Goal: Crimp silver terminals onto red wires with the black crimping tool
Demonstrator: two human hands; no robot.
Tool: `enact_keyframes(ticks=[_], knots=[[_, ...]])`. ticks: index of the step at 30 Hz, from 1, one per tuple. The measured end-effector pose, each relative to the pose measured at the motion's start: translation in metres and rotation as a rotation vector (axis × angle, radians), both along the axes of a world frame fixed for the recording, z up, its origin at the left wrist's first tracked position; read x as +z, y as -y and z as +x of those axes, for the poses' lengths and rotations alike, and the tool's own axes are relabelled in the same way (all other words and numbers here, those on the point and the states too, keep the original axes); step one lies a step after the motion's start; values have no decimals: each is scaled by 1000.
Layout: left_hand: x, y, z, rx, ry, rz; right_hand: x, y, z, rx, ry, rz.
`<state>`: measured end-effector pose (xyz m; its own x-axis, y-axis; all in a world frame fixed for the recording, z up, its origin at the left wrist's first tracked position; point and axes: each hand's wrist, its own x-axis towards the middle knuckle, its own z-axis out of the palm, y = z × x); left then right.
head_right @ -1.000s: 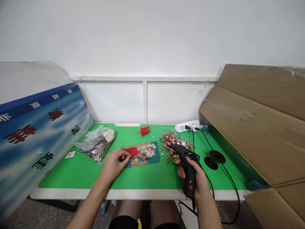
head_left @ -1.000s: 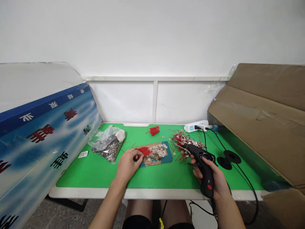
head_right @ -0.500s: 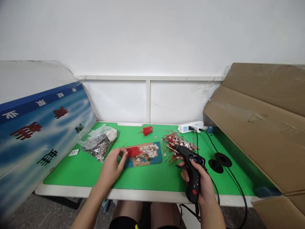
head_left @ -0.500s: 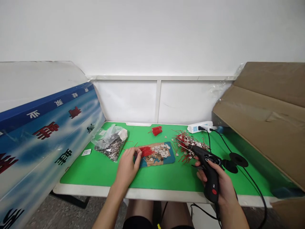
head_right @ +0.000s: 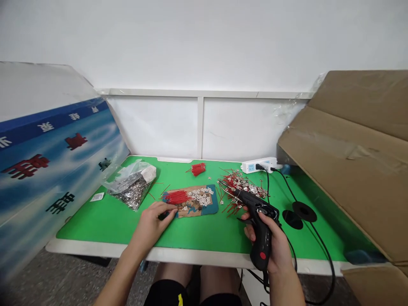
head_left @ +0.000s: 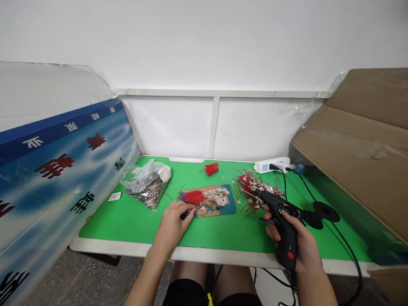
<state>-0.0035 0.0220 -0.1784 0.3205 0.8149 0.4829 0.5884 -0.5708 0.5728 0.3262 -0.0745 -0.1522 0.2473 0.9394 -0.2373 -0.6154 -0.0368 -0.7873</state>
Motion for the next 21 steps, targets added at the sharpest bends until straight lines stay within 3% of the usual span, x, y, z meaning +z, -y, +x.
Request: enact_keyframes(ticks=[7,21], knots=[[3,1,1,64,-83,-20,-1,0,1,-17,-8,-23],[10,4,2,40,-42,-114,3,1,-2,-19,33,-56]])
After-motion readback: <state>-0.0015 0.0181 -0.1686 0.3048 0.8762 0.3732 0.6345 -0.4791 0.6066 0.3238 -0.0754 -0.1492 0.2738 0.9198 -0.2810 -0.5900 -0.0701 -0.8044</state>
